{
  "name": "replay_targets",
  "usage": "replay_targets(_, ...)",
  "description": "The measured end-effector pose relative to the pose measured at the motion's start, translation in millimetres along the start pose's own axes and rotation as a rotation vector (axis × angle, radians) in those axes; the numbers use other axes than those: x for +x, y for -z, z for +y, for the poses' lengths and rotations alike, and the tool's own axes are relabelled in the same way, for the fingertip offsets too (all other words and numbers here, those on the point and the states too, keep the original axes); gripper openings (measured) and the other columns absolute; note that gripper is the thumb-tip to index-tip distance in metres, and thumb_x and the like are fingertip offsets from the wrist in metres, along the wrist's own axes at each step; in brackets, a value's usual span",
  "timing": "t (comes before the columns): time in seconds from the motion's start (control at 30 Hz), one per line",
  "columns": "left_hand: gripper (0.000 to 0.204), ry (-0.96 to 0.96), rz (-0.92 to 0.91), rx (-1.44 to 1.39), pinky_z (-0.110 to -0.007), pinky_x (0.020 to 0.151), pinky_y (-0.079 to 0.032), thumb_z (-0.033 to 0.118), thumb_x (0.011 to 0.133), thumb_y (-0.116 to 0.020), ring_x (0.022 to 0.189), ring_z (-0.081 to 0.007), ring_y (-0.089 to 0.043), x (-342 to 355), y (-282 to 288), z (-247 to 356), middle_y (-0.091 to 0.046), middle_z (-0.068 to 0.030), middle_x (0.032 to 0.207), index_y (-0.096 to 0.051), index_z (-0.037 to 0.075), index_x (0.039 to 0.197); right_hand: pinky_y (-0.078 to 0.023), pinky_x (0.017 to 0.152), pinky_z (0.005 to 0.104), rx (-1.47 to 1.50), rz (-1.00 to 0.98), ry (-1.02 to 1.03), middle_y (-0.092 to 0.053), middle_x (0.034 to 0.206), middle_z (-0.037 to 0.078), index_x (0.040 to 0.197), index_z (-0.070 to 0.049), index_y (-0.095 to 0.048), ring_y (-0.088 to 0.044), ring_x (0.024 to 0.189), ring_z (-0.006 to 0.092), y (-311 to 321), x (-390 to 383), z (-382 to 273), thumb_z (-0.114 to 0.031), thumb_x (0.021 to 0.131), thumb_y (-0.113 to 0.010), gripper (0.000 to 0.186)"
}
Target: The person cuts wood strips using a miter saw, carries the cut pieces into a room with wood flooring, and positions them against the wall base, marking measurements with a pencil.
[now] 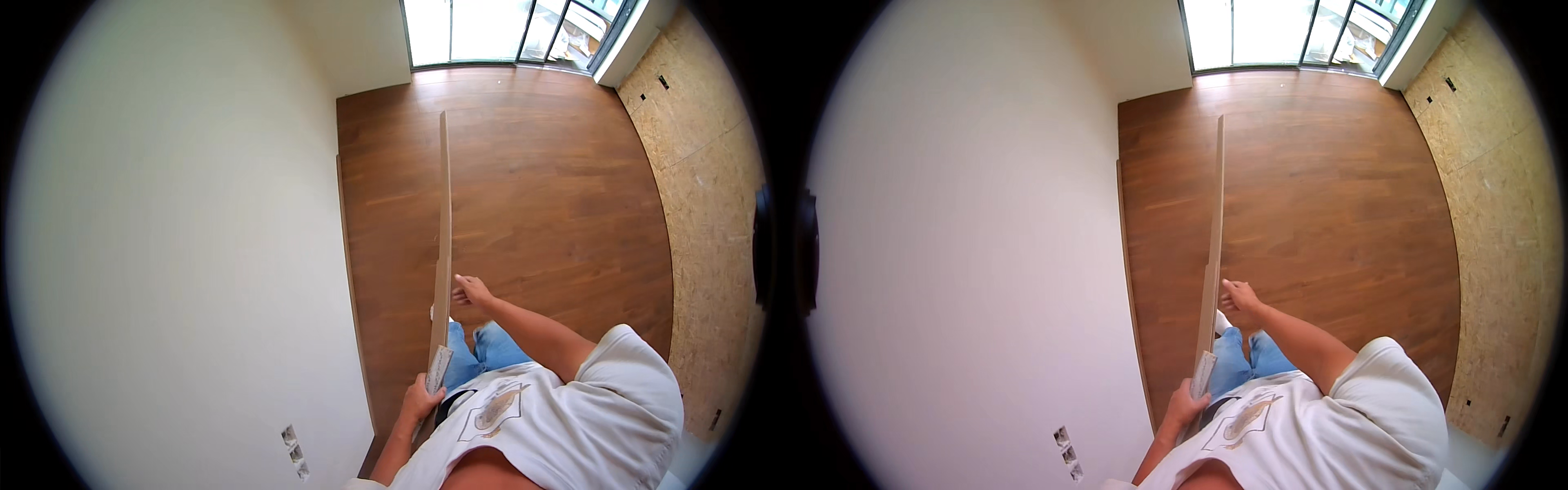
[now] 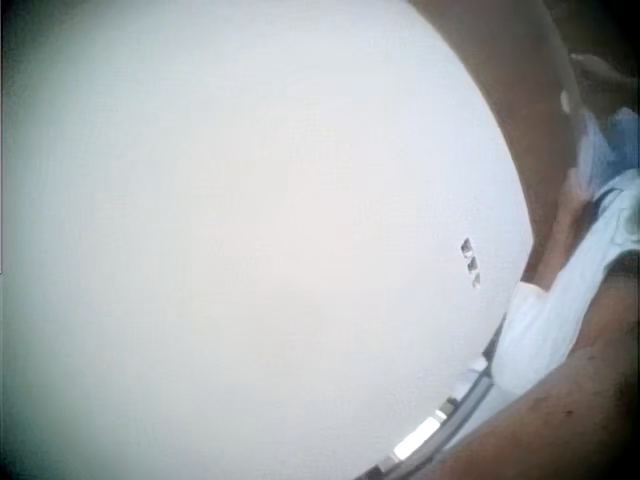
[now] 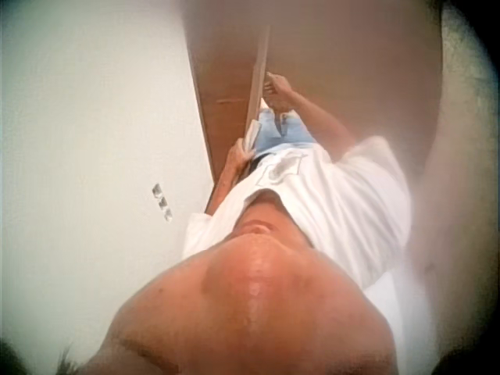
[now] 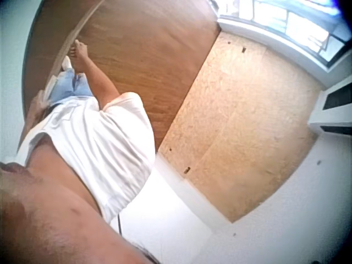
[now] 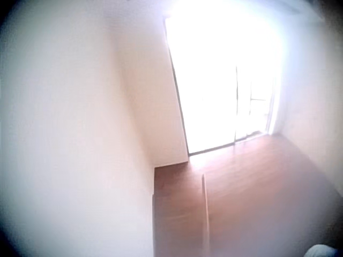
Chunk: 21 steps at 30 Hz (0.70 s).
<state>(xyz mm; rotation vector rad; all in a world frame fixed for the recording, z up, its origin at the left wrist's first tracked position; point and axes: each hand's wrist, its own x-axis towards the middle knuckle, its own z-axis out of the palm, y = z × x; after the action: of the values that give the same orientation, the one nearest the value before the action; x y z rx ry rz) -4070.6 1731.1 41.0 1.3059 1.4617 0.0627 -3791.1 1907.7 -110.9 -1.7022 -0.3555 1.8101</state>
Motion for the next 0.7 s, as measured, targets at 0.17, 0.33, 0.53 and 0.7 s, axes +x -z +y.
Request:
replay_targets(0.17, 0.064, 0.050, -0.061, 0.099, -0.050, 0.087, -0.052, 0.049, 0.079, -0.075, 0.100, -0.0472, -0.067, 66.3, 72.6, 68.9, -0.069, -0.0307, 0.104, -0.057, 0.001, 0.117, -0.058, 0.063, 0.0378, 0.208, -0.093, -0.018, -0.068, 0.093, 0.009, 0.107, -0.004, -0.064, -0.067, 0.078, 0.0196, -48.4, 47.7, -92.5, -0.038, 0.096, -0.070, 0.037)
replay_targets(0.33, 0.064, 0.134, -0.049, 0.250, -0.052, 0.086, -0.052, 0.051, 0.080, -0.075, 0.098, -0.0486, -0.067, 117.7, 105.2, 131.9, -0.069, -0.0321, 0.102, -0.055, 0.000, 0.113, -0.058, 0.070, 0.0382, 0.167, -0.177, -0.048, -0.069, 0.097, 0.008, 0.107, -0.003, -0.065, -0.070, 0.083, 0.0223, -61.3, 95.0, -150.5, -0.018, 0.084, -0.083, 0.033)
replay_targets(0.53, 0.064, 0.201, 0.026, 0.019, -0.046, 0.083, -0.052, 0.053, 0.082, -0.077, 0.096, -0.0404, -0.069, 197.9, 127.0, 197.1, -0.070, -0.0262, 0.100, -0.058, -0.001, 0.110, -0.056, 0.077, 0.0402, 0.129, -0.296, -0.161, -0.069, 0.096, 0.004, 0.108, -0.007, -0.066, -0.067, 0.086, 0.0194, -40.5, 187.7, -216.6, -0.019, 0.087, -0.081, 0.028)
replay_targets(0.7, 0.052, 0.218, 0.069, -0.523, -0.033, 0.080, -0.052, 0.035, 0.082, -0.084, 0.087, -0.0166, -0.061, 288.5, 152.2, 233.7, -0.067, -0.0073, 0.096, -0.062, -0.001, 0.113, -0.056, 0.084, 0.0389, 0.106, -0.358, -0.275, -0.070, 0.100, 0.009, 0.109, -0.005, -0.067, -0.069, 0.090, 0.0237, -53.5, 211.3, -295.5, -0.019, 0.088, -0.080, 0.029)
